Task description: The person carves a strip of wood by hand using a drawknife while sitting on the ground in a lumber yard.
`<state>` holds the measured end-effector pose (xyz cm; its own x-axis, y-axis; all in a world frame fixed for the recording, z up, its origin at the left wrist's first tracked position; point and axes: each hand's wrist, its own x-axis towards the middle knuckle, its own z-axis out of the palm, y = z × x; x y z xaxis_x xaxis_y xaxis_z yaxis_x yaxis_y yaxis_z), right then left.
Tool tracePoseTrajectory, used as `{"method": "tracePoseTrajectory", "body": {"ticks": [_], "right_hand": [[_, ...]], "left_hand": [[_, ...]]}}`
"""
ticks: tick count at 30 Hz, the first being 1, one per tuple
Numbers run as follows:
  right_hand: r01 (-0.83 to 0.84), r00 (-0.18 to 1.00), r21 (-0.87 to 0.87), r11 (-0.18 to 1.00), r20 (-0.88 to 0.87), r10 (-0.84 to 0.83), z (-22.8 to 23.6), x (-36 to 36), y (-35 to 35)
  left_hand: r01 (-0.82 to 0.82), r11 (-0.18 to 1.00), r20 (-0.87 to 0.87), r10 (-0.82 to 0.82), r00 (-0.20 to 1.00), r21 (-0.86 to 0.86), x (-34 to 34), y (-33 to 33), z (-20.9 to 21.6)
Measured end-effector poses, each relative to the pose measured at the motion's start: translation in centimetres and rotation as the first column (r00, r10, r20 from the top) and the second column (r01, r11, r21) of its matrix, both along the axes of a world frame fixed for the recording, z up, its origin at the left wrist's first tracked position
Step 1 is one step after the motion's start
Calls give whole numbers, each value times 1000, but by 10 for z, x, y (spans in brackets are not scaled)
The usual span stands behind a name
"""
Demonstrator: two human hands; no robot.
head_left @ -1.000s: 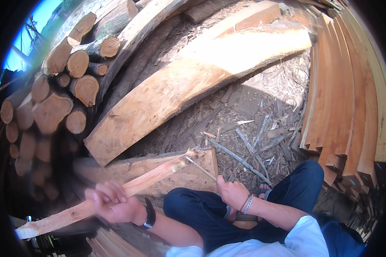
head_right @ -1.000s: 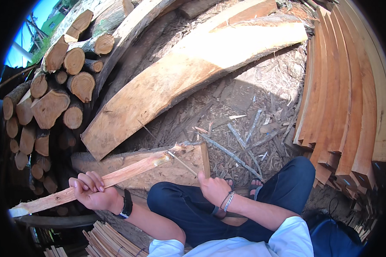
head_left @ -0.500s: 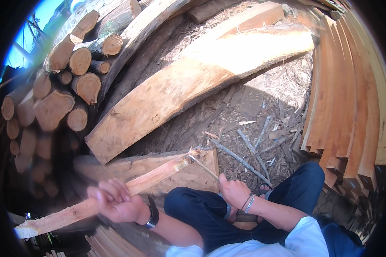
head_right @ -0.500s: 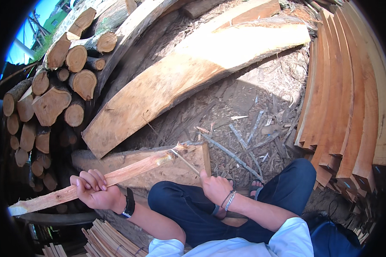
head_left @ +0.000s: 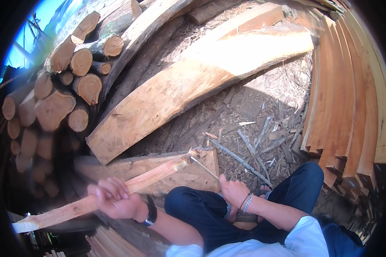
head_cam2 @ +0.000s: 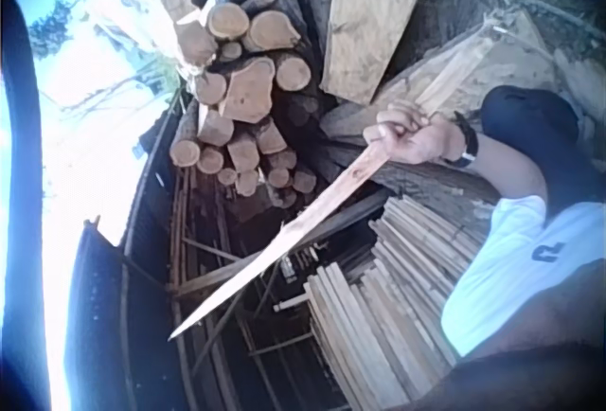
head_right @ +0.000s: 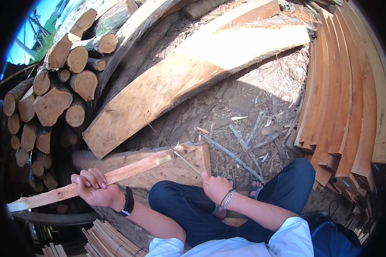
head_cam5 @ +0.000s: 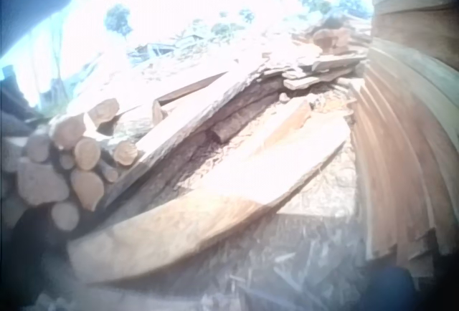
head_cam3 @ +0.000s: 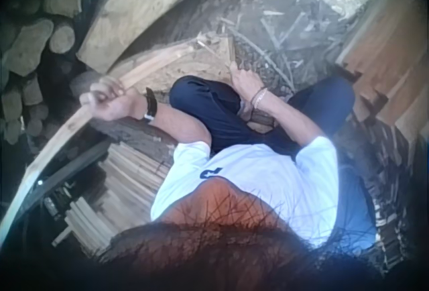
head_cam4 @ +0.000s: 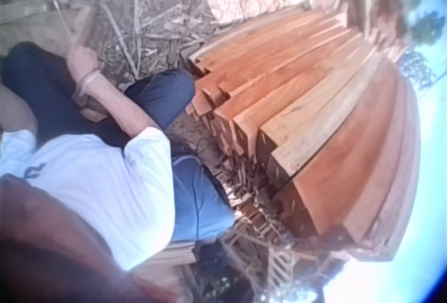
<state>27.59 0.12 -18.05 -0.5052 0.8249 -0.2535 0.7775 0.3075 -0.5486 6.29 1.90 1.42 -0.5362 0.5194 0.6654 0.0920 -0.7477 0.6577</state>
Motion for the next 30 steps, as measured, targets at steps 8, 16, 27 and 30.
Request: {"method": "tracePoseTrajectory", "body": {"ticks": [8, 16, 27, 30], "right_hand": [[41, 999, -53, 998, 25, -40, -81, 9, 3], [33, 999, -34, 999, 3, -33, -15, 6, 4], [43, 966, -375, 926, -222, -134, -34, 13, 17], [65, 924, -208, 976, -358, -138, -8, 16, 22]], "left_hand": [[-13, 1000, 19, 13, 1000, -25, 7, 5, 0], [-37, 999, -4, 37, 999, -14, 9, 1, 1], [-62, 998, 15, 62, 998, -18, 1, -1, 3], [-49, 999, 34, 49, 998, -23, 6, 3, -1]]}}
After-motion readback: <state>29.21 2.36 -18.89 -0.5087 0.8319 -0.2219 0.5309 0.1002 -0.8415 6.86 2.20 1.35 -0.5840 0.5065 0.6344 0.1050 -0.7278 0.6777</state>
